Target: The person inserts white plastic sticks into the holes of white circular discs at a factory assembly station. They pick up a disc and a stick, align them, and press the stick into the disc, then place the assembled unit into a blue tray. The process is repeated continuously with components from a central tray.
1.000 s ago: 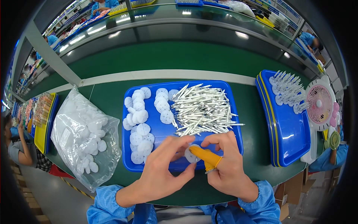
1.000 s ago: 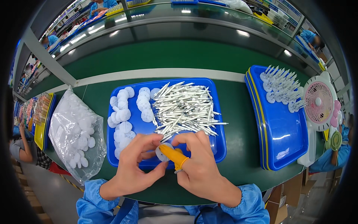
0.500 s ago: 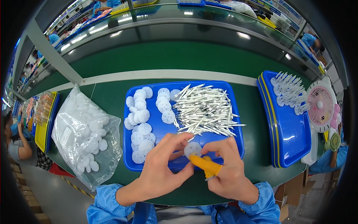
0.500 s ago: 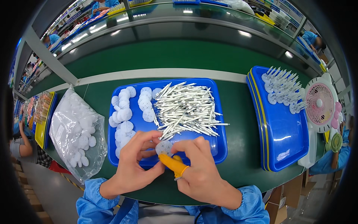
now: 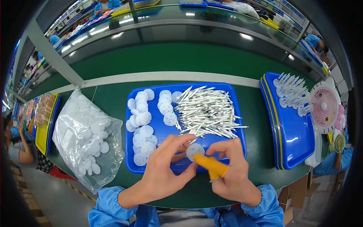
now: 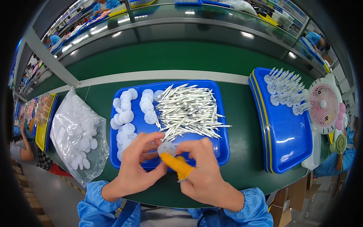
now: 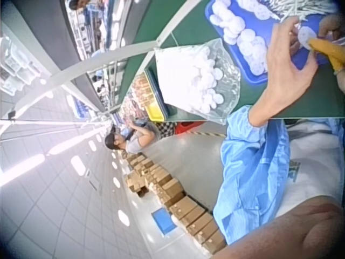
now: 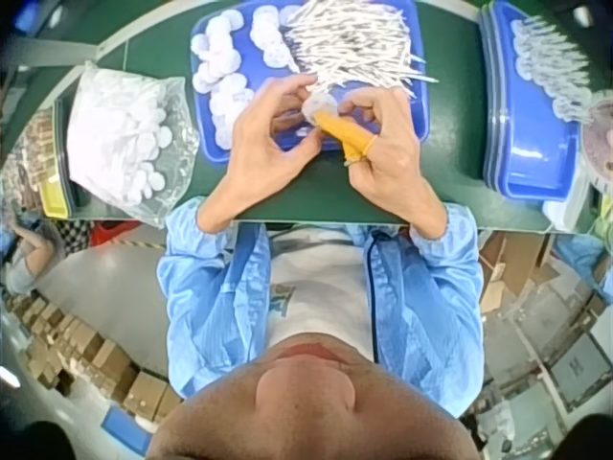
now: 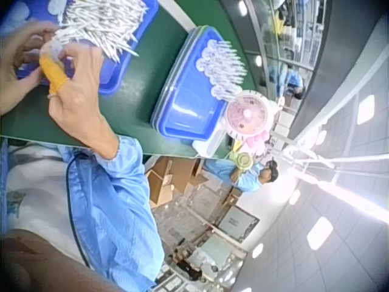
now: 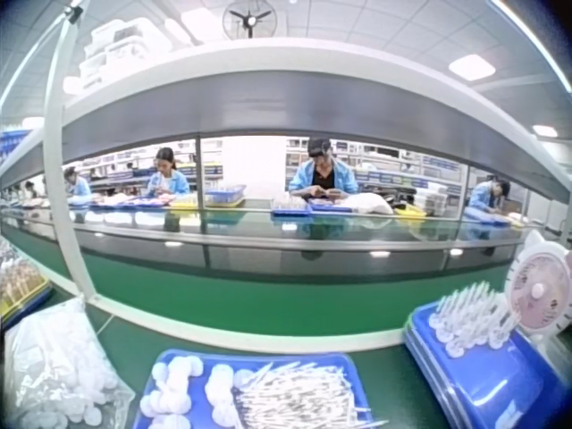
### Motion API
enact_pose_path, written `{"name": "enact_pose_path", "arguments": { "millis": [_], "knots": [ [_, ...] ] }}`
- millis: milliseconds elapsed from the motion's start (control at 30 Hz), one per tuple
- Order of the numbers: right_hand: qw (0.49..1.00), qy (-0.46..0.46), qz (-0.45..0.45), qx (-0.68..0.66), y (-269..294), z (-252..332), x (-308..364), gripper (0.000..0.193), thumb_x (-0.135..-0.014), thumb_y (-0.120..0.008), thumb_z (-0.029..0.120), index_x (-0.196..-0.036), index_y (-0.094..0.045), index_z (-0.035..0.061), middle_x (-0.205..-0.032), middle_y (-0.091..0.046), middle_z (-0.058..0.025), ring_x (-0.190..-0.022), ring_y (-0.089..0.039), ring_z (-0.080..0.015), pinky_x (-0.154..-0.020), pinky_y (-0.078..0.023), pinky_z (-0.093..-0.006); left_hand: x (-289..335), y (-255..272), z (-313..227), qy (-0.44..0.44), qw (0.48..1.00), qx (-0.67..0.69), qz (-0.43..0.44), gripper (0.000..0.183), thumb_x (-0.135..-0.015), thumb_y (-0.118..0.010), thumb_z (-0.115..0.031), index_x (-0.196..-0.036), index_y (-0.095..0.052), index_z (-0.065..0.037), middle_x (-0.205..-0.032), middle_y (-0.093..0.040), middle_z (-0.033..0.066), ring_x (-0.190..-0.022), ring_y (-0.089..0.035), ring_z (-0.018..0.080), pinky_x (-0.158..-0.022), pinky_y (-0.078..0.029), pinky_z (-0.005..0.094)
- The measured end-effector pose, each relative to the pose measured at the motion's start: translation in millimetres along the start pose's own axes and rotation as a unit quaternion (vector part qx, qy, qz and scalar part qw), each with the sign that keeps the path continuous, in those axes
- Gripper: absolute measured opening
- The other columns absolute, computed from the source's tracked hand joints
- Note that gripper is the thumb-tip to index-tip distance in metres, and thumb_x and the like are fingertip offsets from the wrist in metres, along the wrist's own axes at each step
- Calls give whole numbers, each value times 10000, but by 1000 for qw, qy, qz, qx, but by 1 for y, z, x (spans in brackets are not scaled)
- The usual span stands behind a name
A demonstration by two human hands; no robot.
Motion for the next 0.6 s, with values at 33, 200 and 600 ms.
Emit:
{"name": "enact_pose_path", "arguments": {
  "millis": [33, 200, 600],
  "knots": [
    [1000, 21, 12, 11, -3, 2, 1, 333, -572, -699, -77, -892, -783, -40, -1181, -608, -137, -960, -510, -318, -822, -415, -419, 1, 0, 0, -1, 1000, 5, 0, 645, -834, -785, 45, -1438, -594, -77, -1181, -631, 128, -1116, -722, 268, -967, -647, 411],
    [998, 51, 37, 9, -8, 0, 2, 235, -557, -713, -63, -790, -735, -54, -1191, -618, -148, -967, -516, -321, -819, -395, -434, 1, 1, 5, 9, 1000, 9, 1, 643, -836, -779, 54, -1438, -594, -74, -1203, -625, 132, -1142, -721, 271, -990, -638, 411],
    [1000, -7, -14, 7, 15, -8, -2, 474, -664, -704, -94, -1129, -728, -6, -1252, -640, -163, -1065, -567, -346, -912, -468, -435, 1, -3, 5, 11, 993, 110, 31, 630, -866, -784, 81, -1449, -569, -21, -1258, -604, 111, -1199, -659, 220, -1126, -530, 408]
  ]
}}
Point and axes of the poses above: each hand's wrist, its own x-axis away from the middle knuckle, its own y-axis out of the back of the hand, z = x × y, the point moved 10 cm from there along -x, towards the middle knuckle
